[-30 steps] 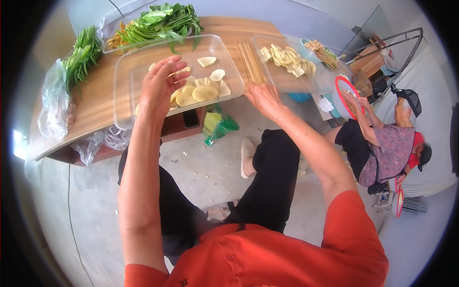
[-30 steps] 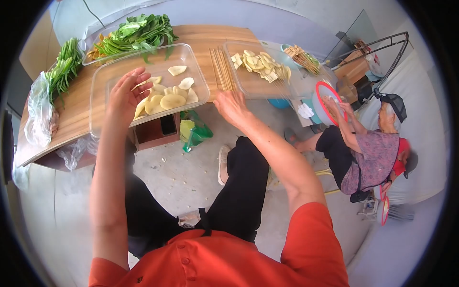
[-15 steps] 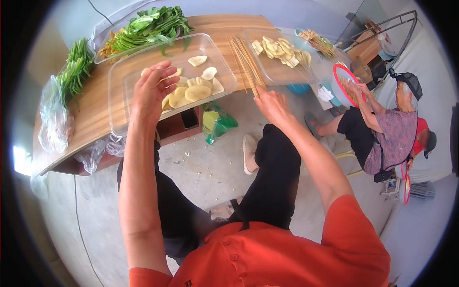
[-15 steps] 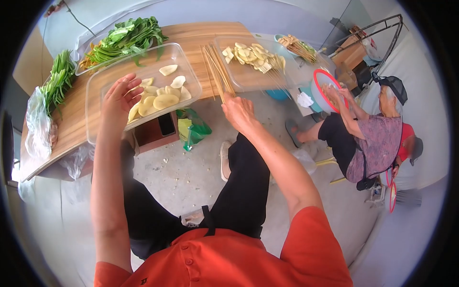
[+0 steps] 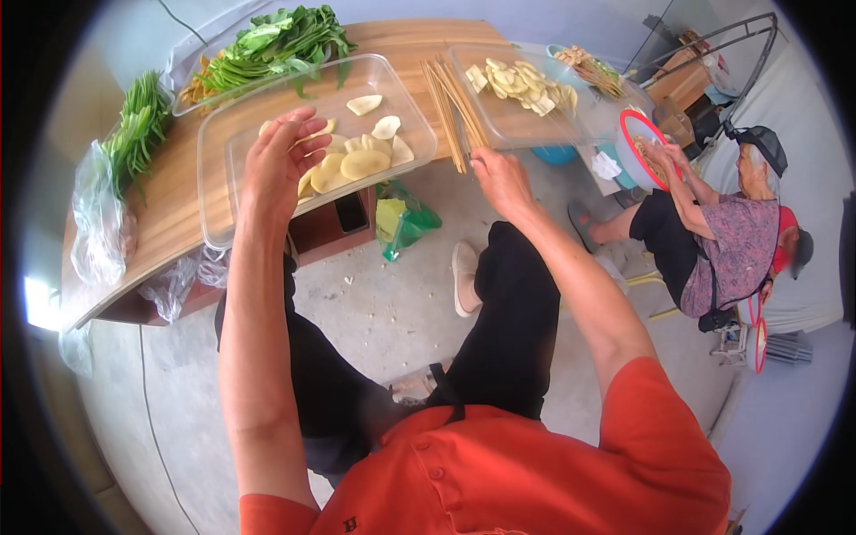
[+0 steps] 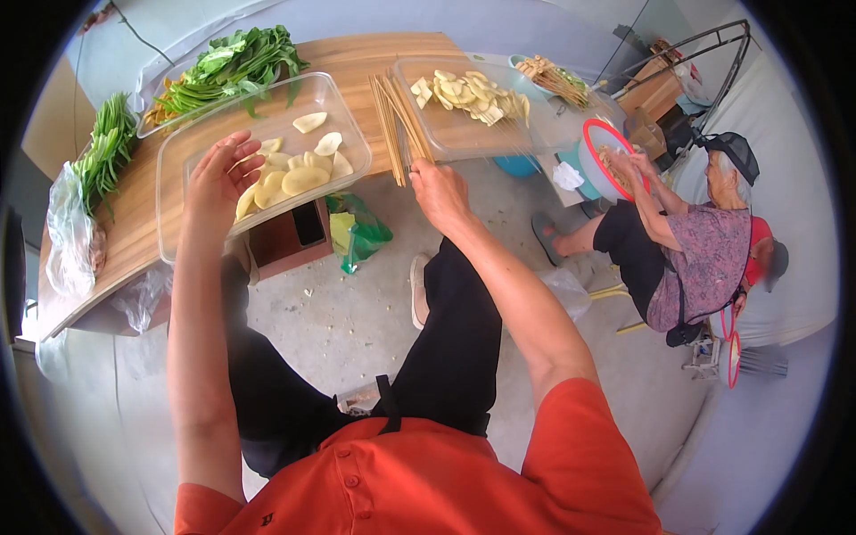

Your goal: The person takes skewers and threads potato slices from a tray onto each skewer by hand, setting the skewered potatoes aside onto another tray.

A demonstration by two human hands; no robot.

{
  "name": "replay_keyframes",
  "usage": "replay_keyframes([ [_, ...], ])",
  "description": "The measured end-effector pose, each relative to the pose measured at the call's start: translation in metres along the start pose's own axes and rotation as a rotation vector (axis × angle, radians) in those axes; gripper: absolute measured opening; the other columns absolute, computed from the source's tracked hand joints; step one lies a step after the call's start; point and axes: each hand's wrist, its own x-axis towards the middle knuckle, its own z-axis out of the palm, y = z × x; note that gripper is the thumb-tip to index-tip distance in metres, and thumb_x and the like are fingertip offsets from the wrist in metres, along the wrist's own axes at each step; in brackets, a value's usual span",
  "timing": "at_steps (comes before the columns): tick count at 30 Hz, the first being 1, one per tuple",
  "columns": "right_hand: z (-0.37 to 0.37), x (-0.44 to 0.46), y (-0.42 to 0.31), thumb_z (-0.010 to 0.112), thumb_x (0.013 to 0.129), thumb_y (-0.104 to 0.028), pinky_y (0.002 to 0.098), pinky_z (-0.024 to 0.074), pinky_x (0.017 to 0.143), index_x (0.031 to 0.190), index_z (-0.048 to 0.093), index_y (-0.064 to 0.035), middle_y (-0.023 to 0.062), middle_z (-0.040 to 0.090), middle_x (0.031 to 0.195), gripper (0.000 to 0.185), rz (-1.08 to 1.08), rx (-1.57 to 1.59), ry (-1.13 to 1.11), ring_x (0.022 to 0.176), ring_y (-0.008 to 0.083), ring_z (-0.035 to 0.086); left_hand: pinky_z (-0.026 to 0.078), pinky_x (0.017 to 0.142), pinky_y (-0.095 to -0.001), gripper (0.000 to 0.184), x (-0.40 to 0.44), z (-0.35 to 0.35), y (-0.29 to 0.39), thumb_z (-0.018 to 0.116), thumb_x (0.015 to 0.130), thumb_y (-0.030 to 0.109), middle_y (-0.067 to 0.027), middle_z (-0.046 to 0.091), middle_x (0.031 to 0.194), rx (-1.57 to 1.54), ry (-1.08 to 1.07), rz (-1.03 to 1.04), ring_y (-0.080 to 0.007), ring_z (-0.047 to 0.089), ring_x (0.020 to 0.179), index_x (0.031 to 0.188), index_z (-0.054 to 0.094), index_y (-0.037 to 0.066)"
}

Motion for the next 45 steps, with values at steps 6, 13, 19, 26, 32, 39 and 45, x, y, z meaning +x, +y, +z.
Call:
replay_keyframes([
  [6,0.015,0.007,-0.016,0.063,0.087,-0.018,0.0496,0.0501,0.069,0.103,0.063,-0.0085,0.0188,0.067,0.079,0.018,-0.112,0.012,0.029,0.078,0.0396,0.065,0.053,0.077,-0.0289,0.031,-0.002,0.003,0.003,0.055,0.098,0.023,-0.0087,0.066,0.104,0.014,0.027,-0.018,-0.0173,0.064,0.089,0.12,0.058,0.001],
  [13,0.01,0.002,-0.022,0.06,0.088,-0.015,0.0439,0.0506,0.075,0.117,0.063,-0.0074,0.0221,0.067,0.088,0.03,-0.068,0.042,-0.028,0.084,0.0375,0.065,0.053,0.076,-0.0288,0.03,-0.002,0.0,0.003,0.055,0.098,0.022,-0.009,0.066,0.103,0.006,0.021,-0.007,-0.0173,0.065,0.088,0.119,0.058,0.001],
  [19,0.008,0.001,-0.018,0.057,0.09,-0.015,0.0428,0.0502,0.075,0.121,0.062,-0.0093,0.0219,0.066,0.086,0.032,-0.073,0.07,-0.048,0.082,0.036,0.066,0.054,0.076,-0.0283,0.03,-0.002,0.001,0.003,0.055,0.098,0.022,-0.009,0.066,0.103,0.017,0.019,-0.006,-0.0171,0.066,0.088,0.119,0.058,0.001],
  [26,0.002,-0.002,-0.01,0.057,0.091,-0.017,0.0482,0.0507,0.074,0.115,0.064,-0.0103,0.0196,0.068,0.086,0.026,-0.03,0.074,0.003,0.082,0.0384,0.065,0.054,0.075,-0.028,0.029,-0.004,0.0,0.002,0.056,0.097,0.021,-0.0086,0.067,0.103,0.021,0.024,-0.006,-0.0169,0.066,0.088,0.119,0.059,0.001],
  [32,0.006,-0.006,-0.012,0.059,0.089,-0.017,0.0476,0.0507,0.072,0.111,0.066,-0.0107,0.0186,0.068,0.086,0.023,-0.128,0.017,-0.005,0.081,0.0385,0.065,0.055,0.075,-0.0282,0.029,-0.002,0.002,0.0,0.056,0.097,0.021,-0.0095,0.066,0.103,0.015,0.016,-0.014,-0.0173,0.066,0.088,0.118,0.059,0.001],
  [39,0.008,-0.004,0.007,0.062,0.087,-0.02,0.0452,0.0501,0.068,0.098,0.07,-0.0104,0.0185,0.067,0.078,0.016,0.036,0.066,0.115,0.077,0.0379,0.065,0.055,0.076,-0.0288,0.03,-0.001,0.001,0.0,0.056,0.097,0.021,-0.0101,0.066,0.104,0.027,0.017,-0.022,-0.0176,0.066,0.088,0.118,0.058,0.001],
  [45,0.008,-0.001,0.003,0.063,0.087,-0.024,0.0462,0.0494,0.068,0.089,0.071,-0.0094,0.0172,0.068,0.077,0.017,0.13,0.042,0.046,0.075,0.0375,0.065,0.052,0.075,-0.0276,0.028,-0.004,0.003,0.001,0.054,0.097,0.021,-0.0111,0.067,0.104,0.036,0.018,-0.01,-0.017,0.065,0.088,0.115,0.06,0.001],
])
